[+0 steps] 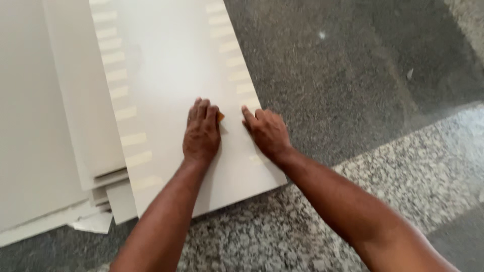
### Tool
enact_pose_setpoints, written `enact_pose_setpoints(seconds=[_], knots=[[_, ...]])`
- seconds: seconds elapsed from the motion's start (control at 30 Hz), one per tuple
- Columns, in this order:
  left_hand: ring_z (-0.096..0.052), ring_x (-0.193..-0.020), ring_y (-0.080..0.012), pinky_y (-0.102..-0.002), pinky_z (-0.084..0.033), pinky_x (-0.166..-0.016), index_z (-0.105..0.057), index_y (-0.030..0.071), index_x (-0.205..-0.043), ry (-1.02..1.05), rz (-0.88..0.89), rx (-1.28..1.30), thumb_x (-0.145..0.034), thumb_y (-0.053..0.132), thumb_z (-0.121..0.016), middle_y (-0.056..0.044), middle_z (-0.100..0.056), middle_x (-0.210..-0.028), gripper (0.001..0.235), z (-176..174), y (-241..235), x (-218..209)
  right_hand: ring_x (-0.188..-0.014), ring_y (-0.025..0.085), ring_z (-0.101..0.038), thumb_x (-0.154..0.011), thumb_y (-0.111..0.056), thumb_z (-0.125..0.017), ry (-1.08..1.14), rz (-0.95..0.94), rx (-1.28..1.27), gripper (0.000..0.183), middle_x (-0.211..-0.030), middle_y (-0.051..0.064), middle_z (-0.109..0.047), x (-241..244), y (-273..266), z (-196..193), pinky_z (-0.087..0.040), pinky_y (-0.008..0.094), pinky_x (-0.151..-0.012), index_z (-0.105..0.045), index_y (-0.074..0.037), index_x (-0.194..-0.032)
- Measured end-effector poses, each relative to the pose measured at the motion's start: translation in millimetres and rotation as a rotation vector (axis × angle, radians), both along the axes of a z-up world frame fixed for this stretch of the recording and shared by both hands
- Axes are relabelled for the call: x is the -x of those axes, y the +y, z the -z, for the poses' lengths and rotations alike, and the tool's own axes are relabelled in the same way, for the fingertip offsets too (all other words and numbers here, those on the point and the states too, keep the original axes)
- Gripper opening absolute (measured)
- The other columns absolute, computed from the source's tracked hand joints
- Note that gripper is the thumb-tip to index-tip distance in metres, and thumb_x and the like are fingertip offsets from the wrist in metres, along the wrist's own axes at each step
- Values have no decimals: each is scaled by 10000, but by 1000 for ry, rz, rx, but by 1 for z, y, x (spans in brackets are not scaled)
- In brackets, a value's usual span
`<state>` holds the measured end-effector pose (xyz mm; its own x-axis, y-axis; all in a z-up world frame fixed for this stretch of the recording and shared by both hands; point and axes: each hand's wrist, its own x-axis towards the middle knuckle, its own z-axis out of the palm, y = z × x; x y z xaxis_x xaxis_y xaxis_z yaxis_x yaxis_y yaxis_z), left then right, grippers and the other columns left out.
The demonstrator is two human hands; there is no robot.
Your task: The person removes strips of masking tape from the edges of a white board using a small scraper tool. They peel the tape off and scrape the surface to remove residue, working along the board's edge.
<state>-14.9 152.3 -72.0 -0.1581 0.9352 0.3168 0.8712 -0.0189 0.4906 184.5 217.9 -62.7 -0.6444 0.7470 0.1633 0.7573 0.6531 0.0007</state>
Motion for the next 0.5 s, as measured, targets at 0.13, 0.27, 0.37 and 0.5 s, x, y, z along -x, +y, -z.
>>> enact_pose_setpoints(seconds=[0.13,0.27,0.37,0.5], knots=[[-411,-1439,-365,-473,-357,-1182,-570,55,-1217,12,-6,0,-1037,113,-529,-149,-513,-1454,194,0,0,5,-662,187,-589,-1059,-308,-541,-59,-3,128,441,-798,61,-613,13,3,-6,-530,347,-554,-573,-85,-1438],[-399,-1456,-351,-463,-352,-1207,-571,68,-1225,25,-21,49,-1038,102,-528,-131,-501,-1460,195,-2,-1,2,-780,195,-672,-1013,-93,-487,-153,37,248,544,-892,64,-645,14,2,-21,-597,348,-641,-456,-79,-1557],[-387,-1467,-359,-466,-345,-1219,-562,72,-1226,36,-1,73,-1059,125,-524,-138,-495,-1453,179,-6,1,6,-817,244,-684,-1073,-63,-392,-213,200,532,555,-1001,117,-651,21,1,-45,-576,396,-705,-326,-194,-1609],[-371,-1468,-381,-473,-343,-1216,-551,74,-1236,23,16,35,-1086,160,-525,-161,-491,-1444,174,-7,3,1,-882,233,-682,-1048,-71,-430,-340,166,693,551,-1307,158,-510,20,0,-79,-621,336,-670,-350,-225,-1571]])
